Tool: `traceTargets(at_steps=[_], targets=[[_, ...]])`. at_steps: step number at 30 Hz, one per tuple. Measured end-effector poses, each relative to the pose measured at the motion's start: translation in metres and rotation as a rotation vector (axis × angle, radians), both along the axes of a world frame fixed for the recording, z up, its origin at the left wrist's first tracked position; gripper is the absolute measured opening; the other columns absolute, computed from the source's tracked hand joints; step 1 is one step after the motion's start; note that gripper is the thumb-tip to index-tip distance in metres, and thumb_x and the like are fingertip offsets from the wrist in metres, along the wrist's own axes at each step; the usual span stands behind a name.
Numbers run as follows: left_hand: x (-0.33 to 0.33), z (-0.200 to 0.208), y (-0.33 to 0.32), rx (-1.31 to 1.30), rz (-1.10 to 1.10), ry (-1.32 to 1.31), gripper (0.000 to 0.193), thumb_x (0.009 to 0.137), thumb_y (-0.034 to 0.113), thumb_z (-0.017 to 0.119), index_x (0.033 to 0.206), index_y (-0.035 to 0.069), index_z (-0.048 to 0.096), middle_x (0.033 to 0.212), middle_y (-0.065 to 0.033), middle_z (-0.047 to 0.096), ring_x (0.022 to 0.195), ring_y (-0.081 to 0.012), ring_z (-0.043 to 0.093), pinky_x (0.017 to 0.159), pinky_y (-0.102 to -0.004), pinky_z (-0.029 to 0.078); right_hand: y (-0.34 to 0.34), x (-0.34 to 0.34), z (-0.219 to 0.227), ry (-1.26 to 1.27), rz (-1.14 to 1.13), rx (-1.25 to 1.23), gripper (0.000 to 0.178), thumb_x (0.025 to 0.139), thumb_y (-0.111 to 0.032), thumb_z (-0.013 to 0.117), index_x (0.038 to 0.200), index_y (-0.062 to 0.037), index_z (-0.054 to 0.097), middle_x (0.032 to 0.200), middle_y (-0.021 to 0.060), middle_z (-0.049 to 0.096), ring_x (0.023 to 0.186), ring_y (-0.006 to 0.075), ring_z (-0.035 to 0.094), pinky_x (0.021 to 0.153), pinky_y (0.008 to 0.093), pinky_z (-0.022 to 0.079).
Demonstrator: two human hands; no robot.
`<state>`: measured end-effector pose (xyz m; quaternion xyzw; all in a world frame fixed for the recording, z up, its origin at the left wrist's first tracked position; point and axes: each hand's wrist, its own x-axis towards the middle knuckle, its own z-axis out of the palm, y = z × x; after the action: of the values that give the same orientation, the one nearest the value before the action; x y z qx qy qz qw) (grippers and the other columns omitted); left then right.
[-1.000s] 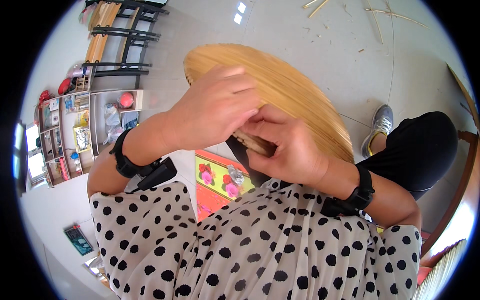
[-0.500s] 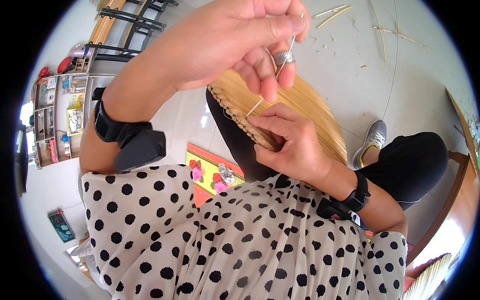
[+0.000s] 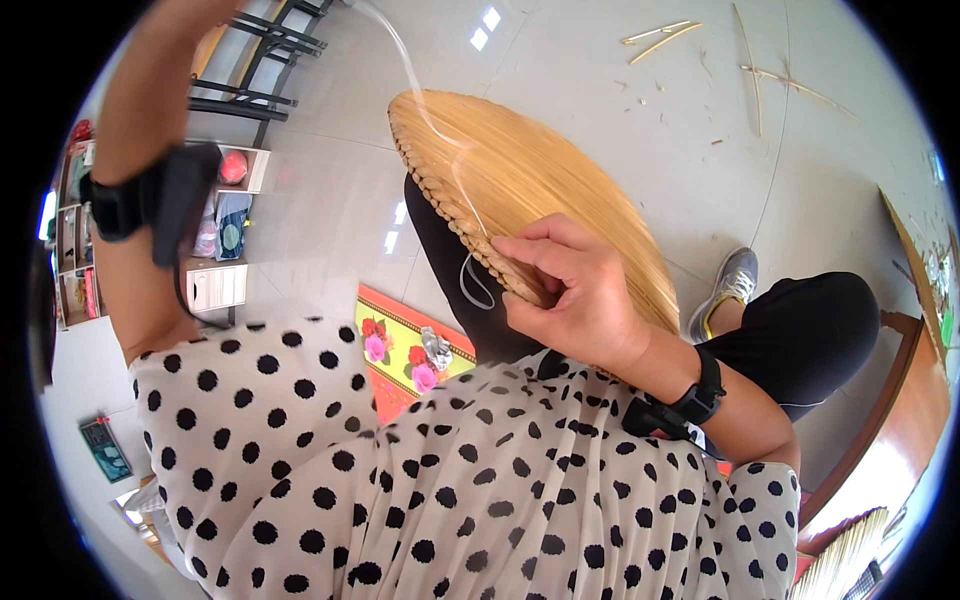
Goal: The person sews the edge of a woven basket using a needle and thread. They pull the thread through the basket's rim, tie knots, and trim the thread with scissors.
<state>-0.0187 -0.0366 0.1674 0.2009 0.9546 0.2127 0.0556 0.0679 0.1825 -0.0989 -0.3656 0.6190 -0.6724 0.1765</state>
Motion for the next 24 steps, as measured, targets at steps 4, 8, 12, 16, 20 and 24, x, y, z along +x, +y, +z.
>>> traceTargets(at_steps=[4, 8, 12, 16, 20, 24], targets=[[0.023, -0.08, 0.025, -0.069, -0.205, -0.419, 0.018, 0.081, 0.007, 0.063, 0.095, -0.002, 0.069, 0.079, -0.0128, 0.064, 0.074, -0.023, 0.061, 0.065, -0.0353, 0.047, 0.002, -0.005, 0.003, 0.021, -0.028, 0.015, 0.047, 0.068, 0.006, 0.072, 0.115, 0.0004, 0.068, 0.103, 0.0052, 0.058, 0.06, 0.0054, 0.047, 0.054, 0.0206, 0.04], [0.027, -0.107, 0.03, -0.143, -0.25, -0.58, 0.023, 0.079, 0.007, 0.066, 0.098, -0.003, 0.072, 0.074, -0.0133, 0.064, 0.066, -0.0193, 0.06, 0.059, -0.032, 0.046, 0.001, -0.003, 0.006, 0.038, -0.053, 0.035, 0.043, 0.068, 0.003, 0.073, 0.11, 0.0004, 0.07, 0.1, 0.0067, 0.061, 0.063, 0.0094, 0.056, 0.053, 0.0225, 0.045], [0.025, -0.114, 0.039, -0.246, -0.129, -0.844, 0.022, 0.076, 0.006, 0.067, 0.097, -0.001, 0.072, 0.066, -0.0129, 0.06, 0.06, -0.0214, 0.056, 0.057, -0.0347, 0.045, 0.003, -0.001, 0.003, 0.107, -0.115, 0.031, 0.042, 0.068, 0.001, 0.073, 0.11, -0.0005, 0.071, 0.101, 0.008, 0.063, 0.065, 0.0116, 0.06, 0.054, 0.0236, 0.048], [0.025, -0.127, 0.036, -0.259, -0.168, -0.878, 0.02, 0.075, 0.005, 0.068, 0.093, 0.0, 0.073, 0.064, -0.0115, 0.059, 0.058, -0.0223, 0.055, 0.056, -0.0363, 0.044, 0.003, 0.001, 0.004, 0.098, -0.132, 0.038, 0.042, 0.068, 0.0, 0.073, 0.11, -0.0014, 0.072, 0.101, 0.0084, 0.064, 0.063, 0.0124, 0.061, 0.054, 0.0242, 0.049], [0.023, -0.127, 0.041, -0.331, -0.202, -0.852, 0.012, 0.075, 0.007, 0.068, 0.084, -0.001, 0.071, 0.064, -0.0116, 0.059, 0.058, -0.0223, 0.055, 0.056, -0.0366, 0.045, 0.005, 0.002, 0.006, 0.096, -0.134, 0.07, 0.042, 0.068, 0.0, 0.074, 0.109, -0.0014, 0.072, 0.101, 0.0079, 0.064, 0.06, 0.0107, 0.059, 0.053, 0.0232, 0.048], [0.022, -0.128, 0.041, -0.453, -0.368, -0.661, 0.013, 0.078, 0.012, 0.065, 0.076, 0.0, 0.068, 0.064, -0.0132, 0.061, 0.059, -0.023, 0.057, 0.059, -0.0379, 0.046, 0.006, 0.002, 0.007, 0.045, -0.129, 0.087, 0.041, 0.068, 0.0, 0.074, 0.109, -0.0015, 0.072, 0.1, 0.0073, 0.063, 0.058, 0.0083, 0.055, 0.051, 0.022, 0.047]])
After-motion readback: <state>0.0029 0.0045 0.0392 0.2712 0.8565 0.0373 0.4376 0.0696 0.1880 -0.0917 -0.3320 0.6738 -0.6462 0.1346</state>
